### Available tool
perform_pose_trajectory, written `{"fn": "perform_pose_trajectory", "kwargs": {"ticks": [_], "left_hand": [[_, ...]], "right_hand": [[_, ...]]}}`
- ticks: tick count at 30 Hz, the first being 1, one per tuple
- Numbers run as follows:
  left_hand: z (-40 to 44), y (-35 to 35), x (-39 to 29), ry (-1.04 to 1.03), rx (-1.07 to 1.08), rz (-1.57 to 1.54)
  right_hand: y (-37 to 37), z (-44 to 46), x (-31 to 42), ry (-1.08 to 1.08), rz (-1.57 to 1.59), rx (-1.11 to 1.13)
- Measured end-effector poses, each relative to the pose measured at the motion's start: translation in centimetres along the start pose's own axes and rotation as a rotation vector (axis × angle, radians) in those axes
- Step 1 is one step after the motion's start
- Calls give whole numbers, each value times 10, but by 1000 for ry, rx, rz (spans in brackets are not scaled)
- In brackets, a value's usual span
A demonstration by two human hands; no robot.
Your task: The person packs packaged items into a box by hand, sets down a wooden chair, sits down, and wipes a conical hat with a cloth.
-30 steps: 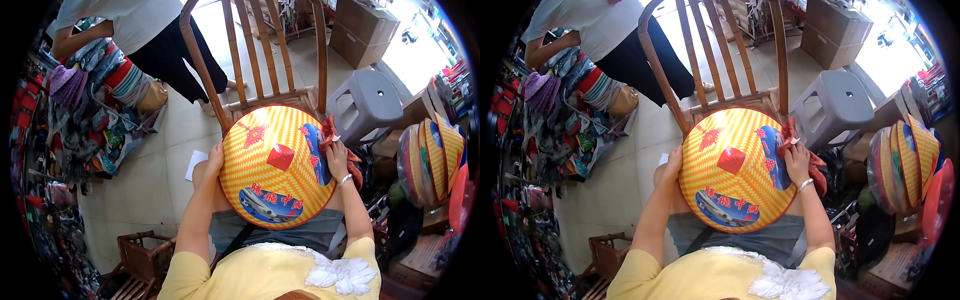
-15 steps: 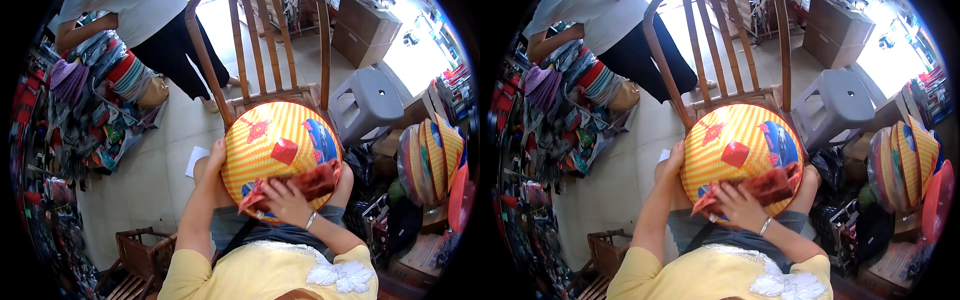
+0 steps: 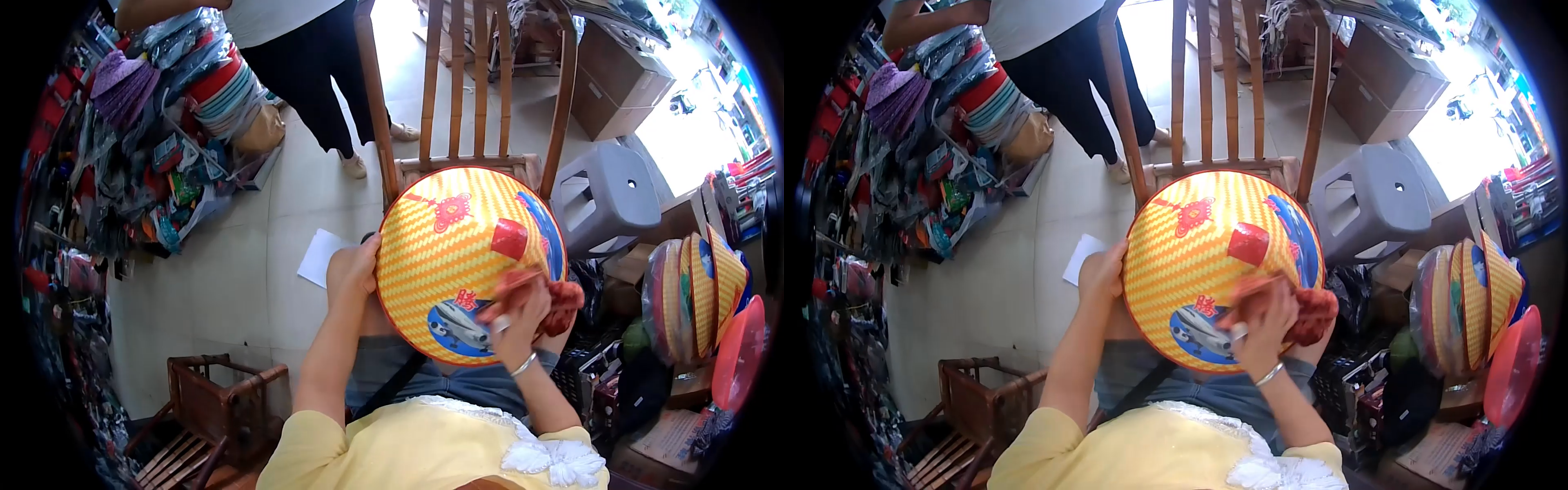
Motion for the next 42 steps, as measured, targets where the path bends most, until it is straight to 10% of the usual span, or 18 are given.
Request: {"fn": "perform_pose_trajectory", "kwargs": {"ticks": [8, 10, 14, 16, 21, 26, 28, 29, 36, 40, 42], "left_hand": [[-44, -19, 30, 185, 556, -625], [-63, -16, 21, 453, 1141, -902], [-51, -17, 50, 55, 945, -1089], [-74, -25, 44, 241, 580, -810], [-60, -17, 69, 286, 514, -765], [-47, -14, 77, 301, 641, -727], [-41, -16, 76, 88, 1124, -767], [-47, -16, 74, 243, 733, -729], [-98, -38, 28, 14, 361, -261], [-95, -46, 34, -58, 385, -296], [-89, -43, 56, 201, 774, -784]], "right_hand": [[-44, 4, 107, 626, 94, 485], [-56, 39, 112, 651, 141, 551], [-97, 111, 92, 582, -152, 527], [-92, 156, 68, 369, -262, 650], [-34, 197, 47, 21, -333, 798], [-28, 127, 52, 467, -326, 456], [-16, 100, 83, 589, -168, 535], [-13, 87, 96, 640, -83, 578], [-43, 80, 114, 512, 47, 433], [-64, 94, 102, 482, -231, 741], [-73, 113, 88, 427, -287, 763]]}}
Point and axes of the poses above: each hand's wrist, its own z-axis towards the middle knuckle, its own y-axis out of the back of the hand, x = y × z, the point moved 2 cm from there along z, towards the middle knuckle, and after that the axes turned 2 degrees about -z, right-handed, at the moved point
